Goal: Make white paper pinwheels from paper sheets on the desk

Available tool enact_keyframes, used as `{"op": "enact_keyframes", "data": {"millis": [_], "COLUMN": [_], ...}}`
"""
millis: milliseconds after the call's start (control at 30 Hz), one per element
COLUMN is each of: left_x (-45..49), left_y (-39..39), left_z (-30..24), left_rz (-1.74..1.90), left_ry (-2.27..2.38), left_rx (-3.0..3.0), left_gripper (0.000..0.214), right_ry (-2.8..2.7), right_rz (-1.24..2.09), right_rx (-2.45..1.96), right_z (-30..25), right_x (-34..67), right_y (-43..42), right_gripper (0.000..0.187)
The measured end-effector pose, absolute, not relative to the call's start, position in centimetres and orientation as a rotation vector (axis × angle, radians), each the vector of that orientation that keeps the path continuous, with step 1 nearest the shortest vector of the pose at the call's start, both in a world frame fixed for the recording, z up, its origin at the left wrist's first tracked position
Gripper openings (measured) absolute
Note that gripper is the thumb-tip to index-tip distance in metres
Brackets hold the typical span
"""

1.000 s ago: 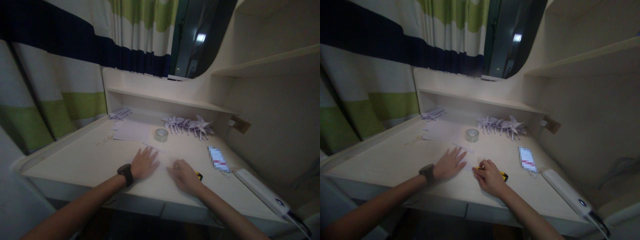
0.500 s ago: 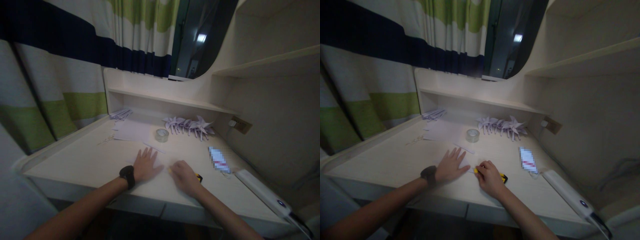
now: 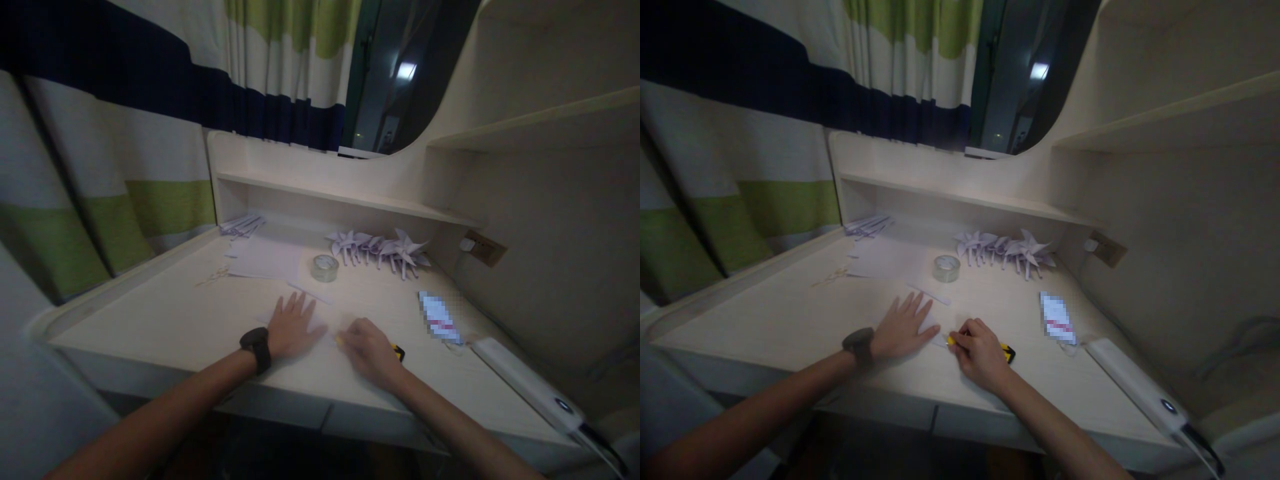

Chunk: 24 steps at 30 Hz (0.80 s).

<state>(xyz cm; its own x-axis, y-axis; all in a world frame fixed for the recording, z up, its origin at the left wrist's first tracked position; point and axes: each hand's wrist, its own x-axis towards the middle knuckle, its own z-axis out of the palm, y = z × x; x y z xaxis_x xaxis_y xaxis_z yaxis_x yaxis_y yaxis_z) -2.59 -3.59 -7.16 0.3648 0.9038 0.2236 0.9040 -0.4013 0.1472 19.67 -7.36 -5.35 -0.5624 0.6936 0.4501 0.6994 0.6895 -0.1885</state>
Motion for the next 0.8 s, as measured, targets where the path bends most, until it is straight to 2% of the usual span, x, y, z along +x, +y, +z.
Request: {"op": "enact_keyframes", "data": {"millis": [533, 800], "left_x": [-2.7, -2.8], "left_y": [-3.7, -3.7], "left_z": [-6.6, -6.6], "left_rz": [-0.341, -0.359], "left_ry": [-1.74, -1.718], "left_rx": [-2.648, -2.646], "left_gripper": [0.084, 0.083], "right_ry": [-2.402, -2.468], "right_rz": [0.035, 0.256], "right_rx": [-0.934, -0.808], "right_z": [-6.0, -5.1], "right_x": [20.2, 20.5], "right_y": [-6.2, -5.5], "right_gripper": [0.012, 0.016]}}
